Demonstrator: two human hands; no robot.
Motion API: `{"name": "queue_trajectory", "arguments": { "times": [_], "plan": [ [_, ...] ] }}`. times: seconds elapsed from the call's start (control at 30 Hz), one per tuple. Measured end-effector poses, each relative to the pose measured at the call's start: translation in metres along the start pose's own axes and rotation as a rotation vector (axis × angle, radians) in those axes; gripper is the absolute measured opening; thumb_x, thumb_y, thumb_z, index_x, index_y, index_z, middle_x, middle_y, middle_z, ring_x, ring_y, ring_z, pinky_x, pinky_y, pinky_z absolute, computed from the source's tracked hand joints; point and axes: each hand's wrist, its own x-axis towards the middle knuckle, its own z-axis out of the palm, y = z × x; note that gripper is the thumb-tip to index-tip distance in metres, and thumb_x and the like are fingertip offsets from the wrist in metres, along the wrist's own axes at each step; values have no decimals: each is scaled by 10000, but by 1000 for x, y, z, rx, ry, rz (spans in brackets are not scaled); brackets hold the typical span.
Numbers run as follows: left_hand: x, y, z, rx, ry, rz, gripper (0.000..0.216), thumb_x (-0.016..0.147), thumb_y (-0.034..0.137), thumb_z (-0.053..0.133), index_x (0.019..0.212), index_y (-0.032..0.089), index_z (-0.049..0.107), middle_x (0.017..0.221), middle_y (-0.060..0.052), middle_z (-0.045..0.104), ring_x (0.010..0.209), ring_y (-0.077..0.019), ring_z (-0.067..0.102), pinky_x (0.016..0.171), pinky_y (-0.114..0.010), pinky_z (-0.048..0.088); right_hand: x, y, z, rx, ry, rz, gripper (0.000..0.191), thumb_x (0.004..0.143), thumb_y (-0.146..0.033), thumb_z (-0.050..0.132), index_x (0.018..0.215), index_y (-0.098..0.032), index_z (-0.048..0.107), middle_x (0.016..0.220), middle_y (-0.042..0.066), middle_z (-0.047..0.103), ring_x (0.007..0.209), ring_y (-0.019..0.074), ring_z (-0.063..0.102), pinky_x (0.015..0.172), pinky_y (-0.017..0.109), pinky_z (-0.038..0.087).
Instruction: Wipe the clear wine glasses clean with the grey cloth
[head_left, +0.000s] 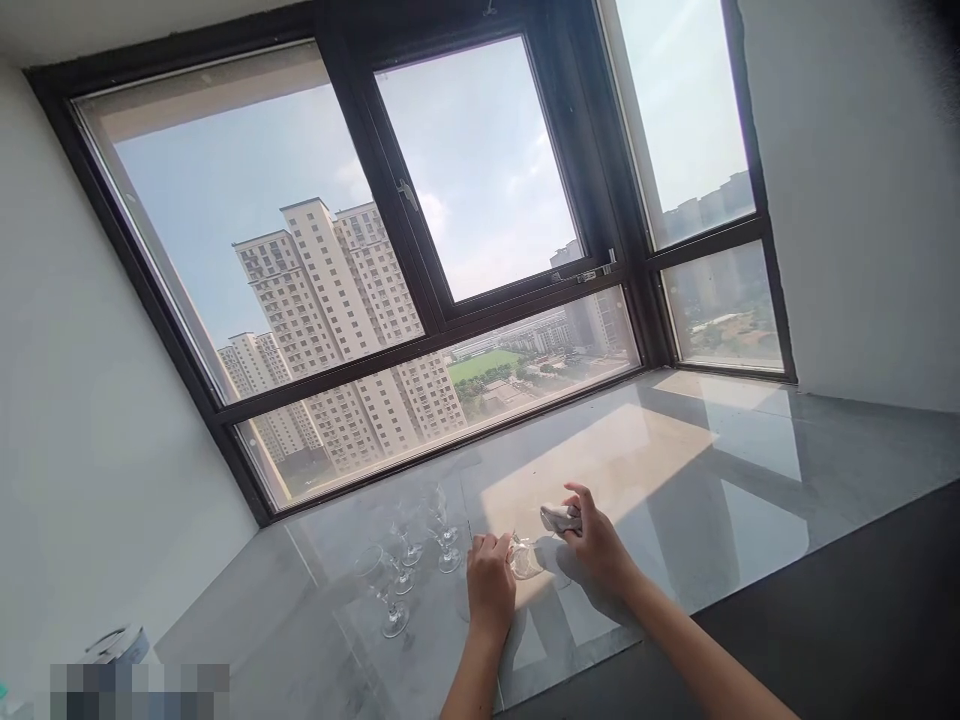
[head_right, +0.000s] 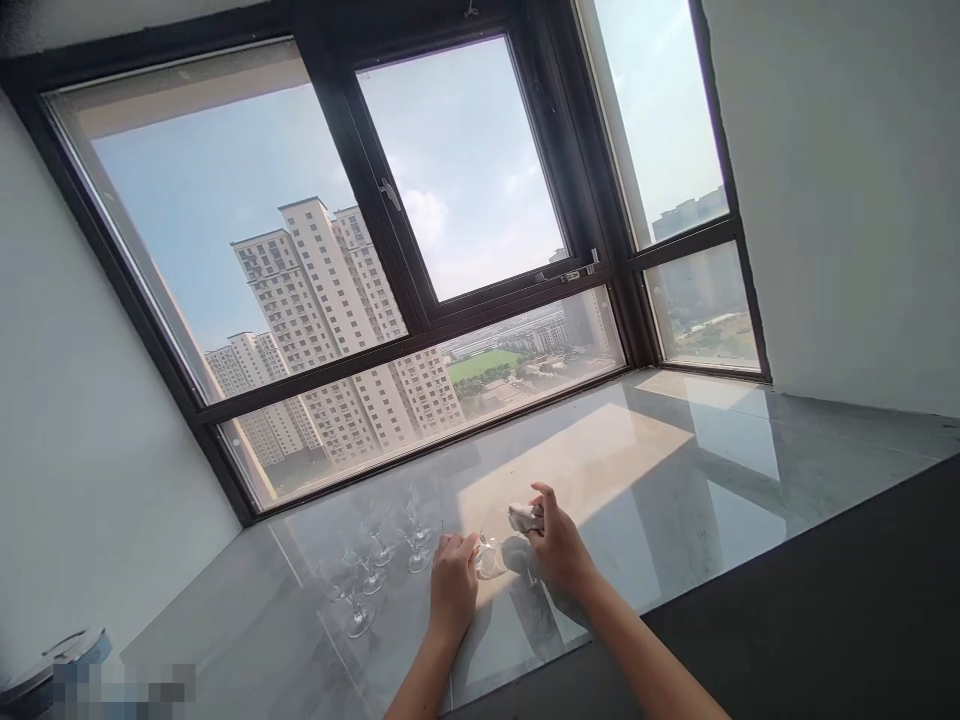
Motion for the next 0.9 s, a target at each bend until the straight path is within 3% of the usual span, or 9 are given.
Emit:
{"name": "queue_trajectory", "arguments": {
  "times": [0.23, 0.3, 0.4, 0.5, 0.67, 0.77, 0.9],
  "plan": [
    [2, -3, 1, 31, -54, -27, 284, 910, 124, 466, 1049, 215, 697, 921, -58, 650, 969, -238, 538, 835, -335, 413, 4, 2, 2, 253, -90, 79, 609, 604, -94, 498, 1177, -265, 386, 786, -41, 596, 657, 141, 564, 623, 249, 415],
    [4, -3, 2, 4, -70, -29, 277, 921, 122, 436, 1005, 207, 686, 921, -60, 653, 973, -234, 538, 843, -330, 409, 6, 3, 0, 326, -56, 122, 584, 614, -111, 507, 1167, -262, 395, 788, -30, 601, 663, 152, 581, 603, 254, 423],
    [6, -5, 5, -53, -107, -87, 267, 941, 131, 386, 946, 196, 645, 911, -66, 655, 972, -220, 559, 839, -312, 413, 9, 5, -5, 239, 119, 173, 545, 647, -153, 531, 1168, -251, 406, 817, -6, 597, 730, 186, 606, 658, 299, 458],
    [7, -10, 11, -112, -215, -153, 275, 967, 161, 335, 1048, 190, 597, 1037, -88, 676, 1039, -202, 586, 897, -312, 414, 10, 7, -10, 90, 256, 231, 520, 701, -219, 542, 1196, -243, 384, 926, 46, 596, 801, 218, 606, 657, 317, 461],
    [15, -19, 24, -106, -426, -94, 435, 952, 141, 318, 1369, 183, 436, 1396, -126, 559, 1306, -202, 483, 1130, -392, 265, 11, 9, -11, -38, 278, 274, 491, 754, -237, 495, 1227, -232, 363, 991, 79, 590, 808, 222, 611, 625, 300, 456],
    [32, -17, 36, -53, -457, -115, 397, 919, 133, 373, 1252, 234, 565, 1460, -78, 510, 1381, -213, 406, 1173, -424, 213, 11, 9, -8, -60, 293, 253, 505, 742, -193, 482, 1230, -242, 362, 992, 70, 600, 837, 224, 620, 663, 311, 466],
    [69, -8, 61, -34, -378, -237, 325, 938, 226, 408, 1190, 265, 611, 1428, -64, 541, 1373, -228, 415, 1155, -429, 269, 12, 11, -5, -90, 299, 240, 519, 734, -133, 468, 1228, -246, 355, 984, 65, 610, 846, 218, 626, 696, 315, 472]
  ]
}}
